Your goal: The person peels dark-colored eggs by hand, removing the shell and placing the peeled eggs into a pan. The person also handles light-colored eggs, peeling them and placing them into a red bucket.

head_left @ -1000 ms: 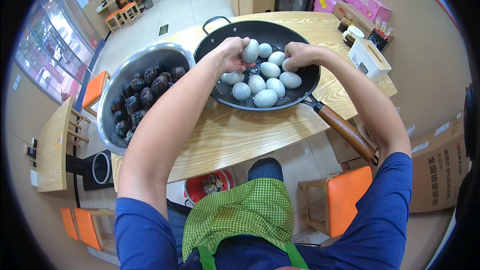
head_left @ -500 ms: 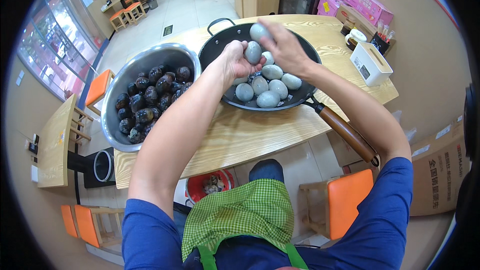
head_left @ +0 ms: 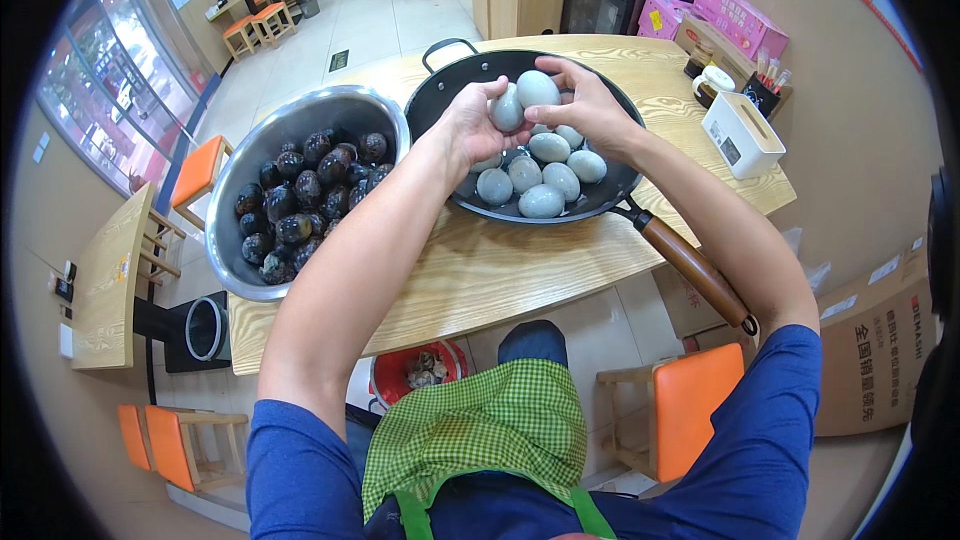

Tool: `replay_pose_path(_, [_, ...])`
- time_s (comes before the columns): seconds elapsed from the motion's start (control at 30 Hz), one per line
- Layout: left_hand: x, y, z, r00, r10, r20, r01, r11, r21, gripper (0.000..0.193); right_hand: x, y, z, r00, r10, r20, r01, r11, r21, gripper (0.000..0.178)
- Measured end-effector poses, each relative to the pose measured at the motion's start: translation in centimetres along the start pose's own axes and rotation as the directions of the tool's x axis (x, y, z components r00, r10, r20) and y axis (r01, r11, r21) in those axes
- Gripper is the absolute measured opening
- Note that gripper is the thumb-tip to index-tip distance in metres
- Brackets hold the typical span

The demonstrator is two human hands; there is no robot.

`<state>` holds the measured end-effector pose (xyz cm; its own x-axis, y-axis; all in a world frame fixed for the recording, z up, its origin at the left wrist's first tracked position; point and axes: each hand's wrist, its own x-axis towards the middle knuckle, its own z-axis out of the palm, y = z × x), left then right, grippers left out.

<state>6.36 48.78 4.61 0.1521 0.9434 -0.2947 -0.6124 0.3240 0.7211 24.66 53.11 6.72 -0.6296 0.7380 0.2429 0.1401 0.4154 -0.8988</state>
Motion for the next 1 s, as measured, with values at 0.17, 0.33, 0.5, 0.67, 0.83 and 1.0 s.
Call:
replay_pose_path(0.17, [0.9, -0.1, -0.9, 0.995, 0.024, -0.094, -0.026, 0.999, -0.020, 0.047, 0.5, 0.6, -0.6, 0.974, 0.191, 0.126, -0.228, 0.854, 0.467, 0.046])
replay_pose_path(0.33, [0.7, 0.1, -1.5, 0.992, -0.008, -0.125, -0.008, 0.992, -0.129, 0.049, 0.7, 0.1, -1.0, 0.983, -0.006, -0.184, 0.041, 0.981, 0.190, 0.052])
replay_pose_path(0.5, [0.8, -0.3, -0.6, 0.998, 0.044, -0.043, -0.047, 0.997, -0.062, 0.045, 0.7, 1.4, 1.3, 0.969, -0.248, 0.011, 0.240, 0.923, -0.300, 0.051])
replay_pose_path(0.67, [0.9, 0.1, -2.0, 0.999, 0.019, -0.029, -0.022, 0.995, -0.093, 0.039, 1.2, 1.9, 0.1, 0.887, -0.452, -0.095, 0.378, 0.827, -0.415, 0.055])
replay_pose_path(0.83, [1.2, -0.9, -0.4, 0.991, 0.002, -0.131, -0.011, 0.998, -0.066, 0.040, 0.2, 1.6, 1.2, 0.908, -0.419, -0.009, 0.367, 0.806, -0.464, 0.058])
replay_pose_path(1.0, [-0.4, -0.5, 1.0, 0.996, 0.063, -0.062, -0.063, 0.998, 0.003, 0.041, -0.7, 0.1, 0.1, 0.946, -0.322, -0.040, 0.284, 0.881, -0.378, 0.064])
